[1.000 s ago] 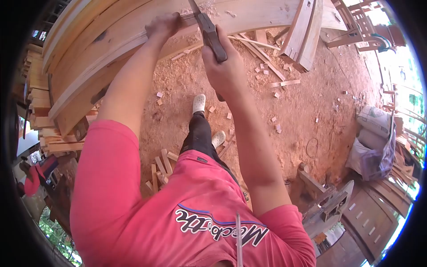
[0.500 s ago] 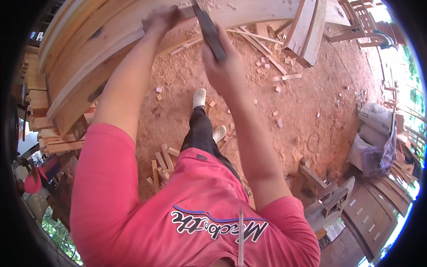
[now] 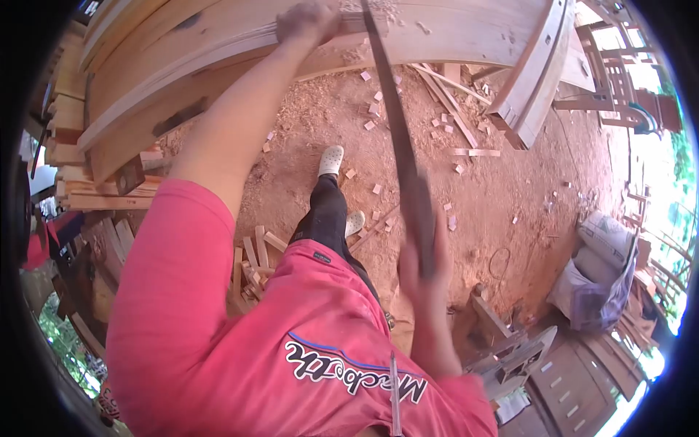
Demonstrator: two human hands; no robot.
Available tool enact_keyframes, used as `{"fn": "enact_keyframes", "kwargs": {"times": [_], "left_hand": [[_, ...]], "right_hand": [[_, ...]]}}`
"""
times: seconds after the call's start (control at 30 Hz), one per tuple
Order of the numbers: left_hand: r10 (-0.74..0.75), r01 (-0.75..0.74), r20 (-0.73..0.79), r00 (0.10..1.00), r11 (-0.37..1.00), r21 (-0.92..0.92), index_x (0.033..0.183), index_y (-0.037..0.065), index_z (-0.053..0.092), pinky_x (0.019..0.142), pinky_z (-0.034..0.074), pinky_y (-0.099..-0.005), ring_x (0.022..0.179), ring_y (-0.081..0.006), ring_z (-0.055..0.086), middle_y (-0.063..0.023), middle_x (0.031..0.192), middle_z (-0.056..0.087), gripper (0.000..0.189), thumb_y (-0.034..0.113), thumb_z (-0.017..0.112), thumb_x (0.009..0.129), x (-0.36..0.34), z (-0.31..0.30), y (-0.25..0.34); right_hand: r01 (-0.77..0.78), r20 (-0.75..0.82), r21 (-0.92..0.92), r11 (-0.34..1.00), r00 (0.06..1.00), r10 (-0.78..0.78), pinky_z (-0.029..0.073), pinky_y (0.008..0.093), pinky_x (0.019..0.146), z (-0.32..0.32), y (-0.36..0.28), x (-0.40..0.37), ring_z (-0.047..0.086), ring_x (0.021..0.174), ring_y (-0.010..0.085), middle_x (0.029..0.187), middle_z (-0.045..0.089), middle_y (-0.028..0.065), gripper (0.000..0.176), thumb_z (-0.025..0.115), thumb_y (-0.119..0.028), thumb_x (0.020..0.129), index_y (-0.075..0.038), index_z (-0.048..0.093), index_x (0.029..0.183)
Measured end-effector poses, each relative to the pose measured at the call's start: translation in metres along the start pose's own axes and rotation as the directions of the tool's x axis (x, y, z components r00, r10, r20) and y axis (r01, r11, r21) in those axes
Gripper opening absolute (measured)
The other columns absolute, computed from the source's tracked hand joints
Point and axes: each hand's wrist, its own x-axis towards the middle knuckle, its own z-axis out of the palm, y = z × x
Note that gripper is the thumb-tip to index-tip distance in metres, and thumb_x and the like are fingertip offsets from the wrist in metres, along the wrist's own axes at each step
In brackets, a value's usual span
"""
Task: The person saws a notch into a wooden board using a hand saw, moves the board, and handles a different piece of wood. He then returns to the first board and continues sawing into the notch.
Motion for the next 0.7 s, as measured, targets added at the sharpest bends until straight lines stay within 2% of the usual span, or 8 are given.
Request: {"fn": "enact_keyframes", "kwargs": {"times": [0.03, 0.07, 0.1, 0.17, 0.4, 0.6, 0.67, 0.7], "left_hand": [[-0.01, 0.01, -0.004, 1.0, 1.0, 0.0, 0.104, 0.011, 0.077, 0.09, 0.054, -0.0488, 0.112, -0.0327, 0.068, -0.0243, 0.115, 0.07, 0.046, 0.046, 0.049, 0.093, 0.0, 0.002, -0.002], [0.081, -0.081, -0.009, 0.997, 0.997, 0.014, 0.107, 0.013, 0.077, 0.091, 0.051, -0.0463, 0.11, -0.031, 0.069, -0.017, 0.116, 0.071, 0.045, 0.041, 0.044, 0.094, -0.002, 0.008, -0.007], [0.173, -0.173, -0.026, 0.985, 0.984, 0.034, 0.11, 0.016, 0.076, 0.092, 0.049, -0.0439, 0.107, -0.0293, 0.069, -0.0096, 0.118, 0.073, 0.046, 0.036, 0.038, 0.095, -0.001, 0.01, -0.011], [0.125, -0.123, -0.076, 0.989, 0.992, 0.028, 0.11, 0.015, 0.076, 0.094, 0.048, -0.043, 0.108, -0.0293, 0.069, -0.01, 0.117, 0.073, 0.046, 0.035, 0.038, 0.095, -0.001, 0.014, -0.009], [0.037, -0.037, -0.018, 0.999, 0.998, 0.046, 0.114, 0.012, 0.075, 0.097, 0.046, -0.0424, 0.115, -0.0279, 0.066, -0.0118, 0.121, 0.071, 0.049, 0.036, 0.036, 0.095, -0.004, -0.003, -0.003], [0.021, -0.02, -0.008, 1.0, 0.998, 0.059, 0.119, 0.011, 0.073, 0.099, 0.045, -0.0452, 0.117, -0.0274, 0.066, -0.0122, 0.124, 0.07, 0.055, 0.044, 0.035, 0.096, 0.003, 0.002, -0.004], [-0.047, 0.046, 0.017, 0.999, 0.997, 0.057, 0.113, 0.011, 0.075, 0.097, 0.047, -0.0441, 0.112, -0.028, 0.068, -0.0117, 0.117, 0.073, 0.053, 0.043, 0.036, 0.095, 0.002, 0.004, -0.001], [-0.049, 0.048, 0.023, 0.999, 0.997, 0.056, 0.113, 0.011, 0.075, 0.097, 0.047, -0.0441, 0.112, -0.028, 0.068, -0.0117, 0.117, 0.073, 0.053, 0.043, 0.036, 0.095, 0.001, 0.005, 0.0]], "right_hand": [[-0.206, 0.038, 0.064, 0.976, 0.978, 0.204, 0.051, 0.0277, 0.07, 0.019, -0.013, 0.061, 0.063, 0.08, 0.0125, 0.1, 0.068, 0.0138, 0.058, 0.054, -0.004, 0.096, 0.004, 0.037, 0.151], [-0.148, 0.005, 0.219, 0.964, 0.989, 0.151, 0.045, 0.0251, 0.059, 0.046, -0.007, 0.117, 0.05, 0.068, 0.0069, 0.085, 0.062, 0.0069, 0.057, 0.059, -0.009, 0.097, 0.003, 0.04, 0.15], [0.04, -0.053, 0.29, 0.956, 0.998, -0.026, 0.046, 0.0242, 0.062, 0.071, 0.0, 0.162, 0.054, 0.072, 0.0065, 0.087, 0.063, 0.005, 0.059, 0.061, -0.012, 0.097, 0.003, 0.04, 0.15], [0.098, -0.095, 0.288, 0.953, 0.993, -0.074, 0.047, 0.0236, 0.064, 0.086, -0.021, 0.189, 0.055, 0.073, 0.0064, 0.09, 0.064, 0.0044, 0.06, 0.063, -0.013, 0.096, 0.0, 0.041, 0.151], [0.016, -0.07, 0.345, 0.939, 0.998, 0.008, 0.048, 0.0243, 0.066, 0.083, -0.028, 0.187, 0.056, 0.077, 0.0071, 0.096, 0.065, 0.0056, 0.061, 0.063, -0.013, 0.096, -0.005, 0.041, 0.152], [-0.087, -0.025, 0.256, 0.963, 0.995, 0.096, 0.051, 0.0271, 0.077, 0.036, -0.013, 0.042, 0.063, 0.088, 0.0126, 0.116, 0.066, 0.0132, 0.062, 0.058, -0.002, 0.095, 0.001, 0.035, 0.153], [-0.223, 0.063, 0.188, 0.957, 0.975, 0.215, 0.05, 0.0311, 0.092, 0.005, 0.0, -0.047, 0.062, 0.119, 0.0232, 0.135, 0.06, 0.0211, 0.066, 0.056, 0.003, 0.093, 0.002, 0.031, 0.153], [-0.1, 0.044, 0.104, 0.99, 0.994, 0.096, 0.046, 0.027, 0.071, -0.01, -0.003, -0.077, 0.057, 0.087, 0.0146, 0.126, 0.063, 0.018, 0.068, 0.052, 0.004, 0.093, 0.0, 0.027, 0.156]]}}
